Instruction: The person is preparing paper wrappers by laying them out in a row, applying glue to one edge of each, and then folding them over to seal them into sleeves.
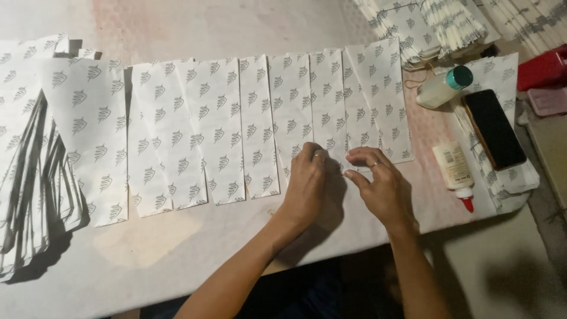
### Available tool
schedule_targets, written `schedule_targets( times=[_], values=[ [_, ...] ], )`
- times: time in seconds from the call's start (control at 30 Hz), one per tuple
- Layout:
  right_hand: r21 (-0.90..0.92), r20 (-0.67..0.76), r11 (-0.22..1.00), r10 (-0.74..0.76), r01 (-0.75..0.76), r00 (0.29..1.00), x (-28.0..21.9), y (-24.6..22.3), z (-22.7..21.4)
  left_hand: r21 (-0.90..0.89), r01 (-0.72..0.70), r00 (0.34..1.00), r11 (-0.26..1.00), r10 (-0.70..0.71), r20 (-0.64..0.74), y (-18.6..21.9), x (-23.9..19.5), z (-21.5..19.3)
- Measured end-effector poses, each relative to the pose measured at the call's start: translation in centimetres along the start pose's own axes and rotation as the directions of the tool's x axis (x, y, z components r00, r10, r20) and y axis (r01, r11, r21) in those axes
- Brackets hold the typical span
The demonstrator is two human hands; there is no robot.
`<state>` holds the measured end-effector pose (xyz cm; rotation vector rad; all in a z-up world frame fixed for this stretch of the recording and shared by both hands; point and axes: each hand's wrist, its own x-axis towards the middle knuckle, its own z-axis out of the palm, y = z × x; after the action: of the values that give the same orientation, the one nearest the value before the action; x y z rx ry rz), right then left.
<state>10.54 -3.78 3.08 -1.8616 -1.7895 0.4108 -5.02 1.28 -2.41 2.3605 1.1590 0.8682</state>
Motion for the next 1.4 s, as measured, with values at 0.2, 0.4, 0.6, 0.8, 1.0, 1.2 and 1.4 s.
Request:
schedule_targets(
  times=[0.2,0.4,0.6,0.8,1.0,1.2,1.4],
  values=[
    [-0.114,0.001,0.992,0.051,-0.05,0.999,-0.2,-2.6,-0.1,-0.047,0.001,1.0,0.999,0.0,0.016,-0.2,-0.9,1.1],
    [-0.108,-0.018,0.992,0.066,-0.068,0.998,-0.5,-1.8,0.2,0.084,-0.078,0.997,0.993,0.078,0.002,0.2,-1.3,0.9],
    [-0.095,-0.056,0.994,-0.051,0.046,0.997,-1.1,-1.3,0.3,-0.06,-0.176,0.984,0.983,0.173,-0.045,-0.1,-3.2,-3.0],
    [0.037,-0.109,0.953,-0.297,0.302,0.949,-1.4,-2.5,2.6,0.001,-0.24,0.96,0.971,0.238,-0.146,-5.2,-6.5,-5.7],
    [0.109,0.003,0.905,-0.415,0.412,0.91,-0.6,-4.0,2.8,0.054,-0.247,0.966,0.968,0.25,-0.068,-4.0,-6.0,-6.6],
    [0.1,0.078,0.917,-0.395,0.387,0.915,-0.2,-4.0,2.6,0.061,-0.267,0.962,0.962,0.27,-0.042,-4.8,-5.7,-6.2],
    [0.051,0.04,0.891,-0.453,0.451,0.891,-0.7,-2.4,3.7,0.132,-0.36,0.931,0.923,0.366,-0.018,-5.0,-5.5,-6.8]
  ],
)
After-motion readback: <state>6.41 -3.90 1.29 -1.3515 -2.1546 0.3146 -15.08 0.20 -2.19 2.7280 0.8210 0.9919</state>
